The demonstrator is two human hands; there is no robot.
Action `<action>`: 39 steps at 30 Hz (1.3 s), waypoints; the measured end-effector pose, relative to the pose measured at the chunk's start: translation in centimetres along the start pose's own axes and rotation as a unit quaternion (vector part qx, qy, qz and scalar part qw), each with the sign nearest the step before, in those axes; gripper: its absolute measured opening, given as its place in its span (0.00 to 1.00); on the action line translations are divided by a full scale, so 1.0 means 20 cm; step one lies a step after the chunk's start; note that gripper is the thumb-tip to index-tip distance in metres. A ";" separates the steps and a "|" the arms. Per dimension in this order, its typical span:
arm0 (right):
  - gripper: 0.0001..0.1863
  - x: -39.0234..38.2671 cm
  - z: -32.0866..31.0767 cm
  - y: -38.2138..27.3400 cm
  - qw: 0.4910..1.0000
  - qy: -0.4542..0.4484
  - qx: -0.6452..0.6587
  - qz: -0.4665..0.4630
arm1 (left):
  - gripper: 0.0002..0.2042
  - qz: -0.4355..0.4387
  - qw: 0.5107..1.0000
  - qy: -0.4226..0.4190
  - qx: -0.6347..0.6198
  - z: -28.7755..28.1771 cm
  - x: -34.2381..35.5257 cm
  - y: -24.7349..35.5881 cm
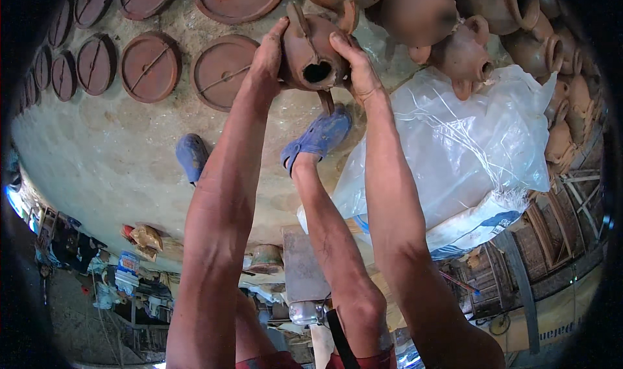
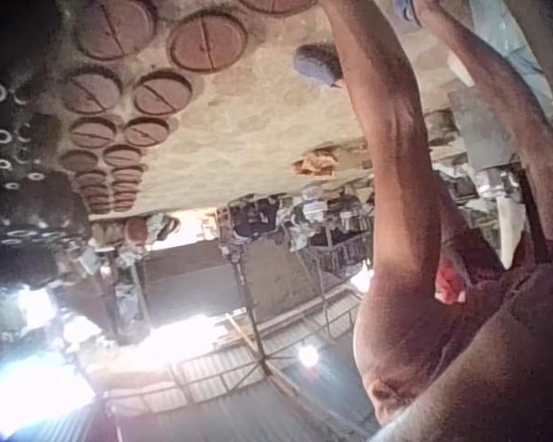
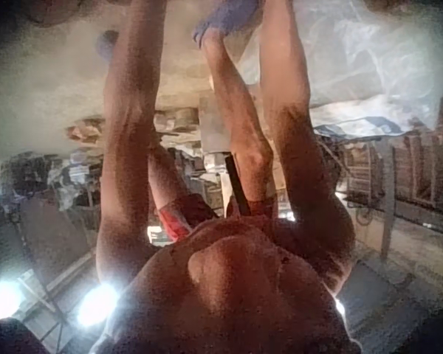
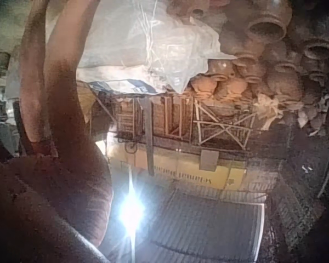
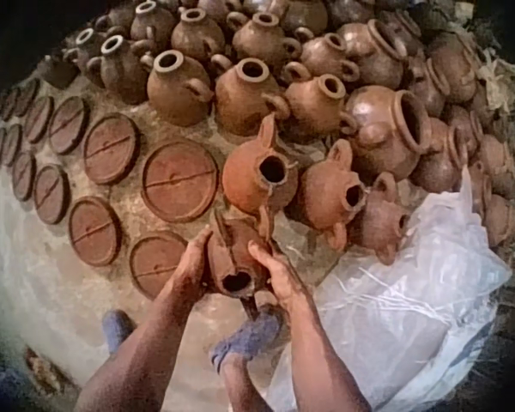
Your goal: The person assembles a ceramic vessel by hand, joining clay sections together, smoothing the seams with a red tool, and shaping additional clay components by hand on a floor workspace.
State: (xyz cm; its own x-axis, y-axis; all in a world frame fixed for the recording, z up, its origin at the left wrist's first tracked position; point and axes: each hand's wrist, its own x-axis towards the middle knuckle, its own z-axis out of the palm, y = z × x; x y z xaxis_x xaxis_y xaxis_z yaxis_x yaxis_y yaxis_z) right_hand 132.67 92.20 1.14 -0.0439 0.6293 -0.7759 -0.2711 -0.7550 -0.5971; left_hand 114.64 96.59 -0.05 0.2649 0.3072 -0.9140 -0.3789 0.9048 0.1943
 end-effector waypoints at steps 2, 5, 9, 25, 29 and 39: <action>0.40 0.01 0.01 0.00 1.000 0.004 -0.003 -0.004 | 0.32 0.019 1.000 -0.017 -0.005 -0.02 0.02 -0.01; 0.37 0.01 -0.04 -0.02 1.000 -0.017 -0.020 -0.003 | 0.35 -0.027 0.999 0.038 0.017 0.01 0.00 -0.02; 0.38 0.02 -0.02 0.00 0.999 -0.016 -0.039 -0.025 | 0.36 0.006 1.000 -0.002 0.002 -0.04 0.04 -0.03; 0.33 -1.85 -0.36 0.17 0.809 0.075 -0.579 0.076 | 0.33 0.021 0.988 0.112 0.106 -0.53 -1.70 -0.29; 0.35 -2.65 -0.04 -0.05 0.799 0.128 -0.549 0.208 | 0.27 0.102 0.981 0.153 0.065 -1.05 -2.44 -0.16; 0.31 -2.72 0.60 -0.33 0.855 0.005 -0.509 0.097 | 0.26 0.189 0.887 0.396 -0.143 -1.64 -4.18 -0.65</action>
State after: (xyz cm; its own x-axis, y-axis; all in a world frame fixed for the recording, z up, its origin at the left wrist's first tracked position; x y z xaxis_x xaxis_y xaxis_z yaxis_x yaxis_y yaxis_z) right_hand 125.28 65.19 49.86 0.0166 0.4768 -0.8788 0.7180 -0.6174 -0.3214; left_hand 68.23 49.45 62.19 -0.5923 0.1680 -0.7880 -0.5466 0.6347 0.5462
